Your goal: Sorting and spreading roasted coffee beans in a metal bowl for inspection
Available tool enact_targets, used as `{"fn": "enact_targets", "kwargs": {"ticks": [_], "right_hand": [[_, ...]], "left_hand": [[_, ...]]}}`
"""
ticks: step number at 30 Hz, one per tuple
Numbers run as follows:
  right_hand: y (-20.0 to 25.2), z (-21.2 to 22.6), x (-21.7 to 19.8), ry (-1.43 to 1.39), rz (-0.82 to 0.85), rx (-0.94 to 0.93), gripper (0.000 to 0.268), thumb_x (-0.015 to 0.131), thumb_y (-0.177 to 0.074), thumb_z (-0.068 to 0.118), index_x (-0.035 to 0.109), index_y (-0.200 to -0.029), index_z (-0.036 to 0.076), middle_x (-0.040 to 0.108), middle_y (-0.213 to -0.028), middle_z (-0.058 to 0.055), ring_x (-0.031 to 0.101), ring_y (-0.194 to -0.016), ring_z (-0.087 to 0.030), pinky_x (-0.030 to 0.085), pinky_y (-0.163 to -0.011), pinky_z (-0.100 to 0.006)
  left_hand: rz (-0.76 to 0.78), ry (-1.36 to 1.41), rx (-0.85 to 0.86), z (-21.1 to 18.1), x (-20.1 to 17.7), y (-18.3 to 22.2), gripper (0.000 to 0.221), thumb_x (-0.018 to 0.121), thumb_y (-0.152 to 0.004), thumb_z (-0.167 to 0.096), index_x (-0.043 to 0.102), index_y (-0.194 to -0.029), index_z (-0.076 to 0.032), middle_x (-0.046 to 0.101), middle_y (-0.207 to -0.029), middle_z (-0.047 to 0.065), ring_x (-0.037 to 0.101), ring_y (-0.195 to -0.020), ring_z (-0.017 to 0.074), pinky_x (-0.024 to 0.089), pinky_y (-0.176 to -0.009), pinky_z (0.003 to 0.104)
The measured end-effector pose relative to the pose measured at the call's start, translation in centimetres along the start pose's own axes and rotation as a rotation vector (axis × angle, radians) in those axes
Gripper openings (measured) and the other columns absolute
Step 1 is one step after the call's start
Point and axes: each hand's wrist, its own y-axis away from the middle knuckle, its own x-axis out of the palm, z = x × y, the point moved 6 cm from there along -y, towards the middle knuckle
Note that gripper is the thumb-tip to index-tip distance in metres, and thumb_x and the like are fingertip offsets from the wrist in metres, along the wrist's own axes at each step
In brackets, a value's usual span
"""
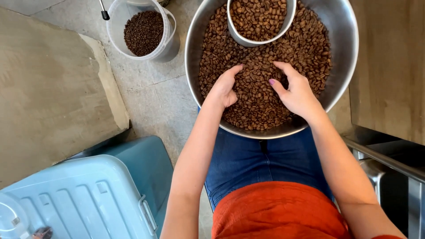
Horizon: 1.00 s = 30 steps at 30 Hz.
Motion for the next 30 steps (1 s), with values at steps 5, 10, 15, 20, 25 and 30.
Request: {"fn": "enact_targets", "kwargs": {"ticks": [5,10,15,20,25,30], "right_hand": [[0.3,-0.2,0.7,0.070,-0.175,-0.223,0.036,0.061,-0.102,-0.003,0.058,-0.138,-0.006,0.061,-0.127,-0.028,0.058,-0.124,-0.046,0.047,-0.102,-0.056],[1.8,2.0,1.6,0.331,-0.335,-0.431,0.026,0.063,-0.101,-0.003,0.067,-0.127,0.001,0.055,-0.119,-0.018,0.051,-0.113,-0.035,0.047,-0.098,-0.046],[1.9,1.9,4.1,0.225,-0.300,-0.509,0.012,0.069,-0.100,0.004,0.075,-0.108,0.009,0.057,-0.097,-0.007,0.053,-0.100,-0.023,0.049,-0.090,-0.035],[1.3,1.9,5.2,0.362,-0.355,-0.600,0.006,0.077,-0.097,0.012,0.076,-0.102,0.009,0.056,-0.093,-0.004,0.054,-0.092,-0.021,0.053,-0.078,-0.032],[1.3,1.8,4.9,0.382,-0.351,-0.569,0.004,0.071,-0.101,0.011,0.075,-0.101,0.010,0.055,-0.093,-0.005,0.055,-0.094,-0.022,0.052,-0.081,-0.032],[0.5,1.3,2.3,0.225,-0.257,-0.447,0.011,0.057,-0.109,0.006,0.068,-0.109,0.005,0.058,-0.093,-0.009,0.057,-0.095,-0.025,0.051,-0.087,-0.036]], "left_hand": [[0.051,0.025,0.012,0.3,0.1,-0.2,0.061,0.064,-0.099,-0.026,0.043,-0.141,0.013,0.064,-0.119,0.034,0.070,-0.103,0.0447,0.058,-0.083,0.065],[0.073,0.051,0.013,0.3,0.3,0.0,0.056,0.065,-0.099,-0.026,0.048,-0.134,0.014,0.067,-0.113,0.034,0.072,-0.098,0.0435,0.060,-0.079,0.062],[0.120,0.099,-0.009,0.7,0.0,-1.5,0.048,0.064,-0.099,-0.025,0.053,-0.125,0.014,0.068,-0.107,0.035,0.075,-0.086,0.0434,0.064,-0.070,0.058],[0.166,0.096,-0.033,1.5,-1.4,-4.4,0.052,0.061,-0.100,-0.031,0.056,-0.124,0.015,0.068,-0.111,0.035,0.075,-0.088,0.0424,0.064,-0.072,0.060],[0.109,0.095,-0.022,1.2,-0.6,-2.4,0.046,0.061,-0.099,-0.027,0.057,-0.120,0.015,0.070,-0.102,0.035,0.075,-0.083,0.0429,0.064,-0.069,0.060],[0.080,0.061,0.010,0.1,0.8,1.5,0.048,0.063,-0.099,-0.025,0.055,-0.123,0.016,0.070,-0.103,0.033,0.075,-0.087,0.0407,0.063,-0.074,0.058]]}}
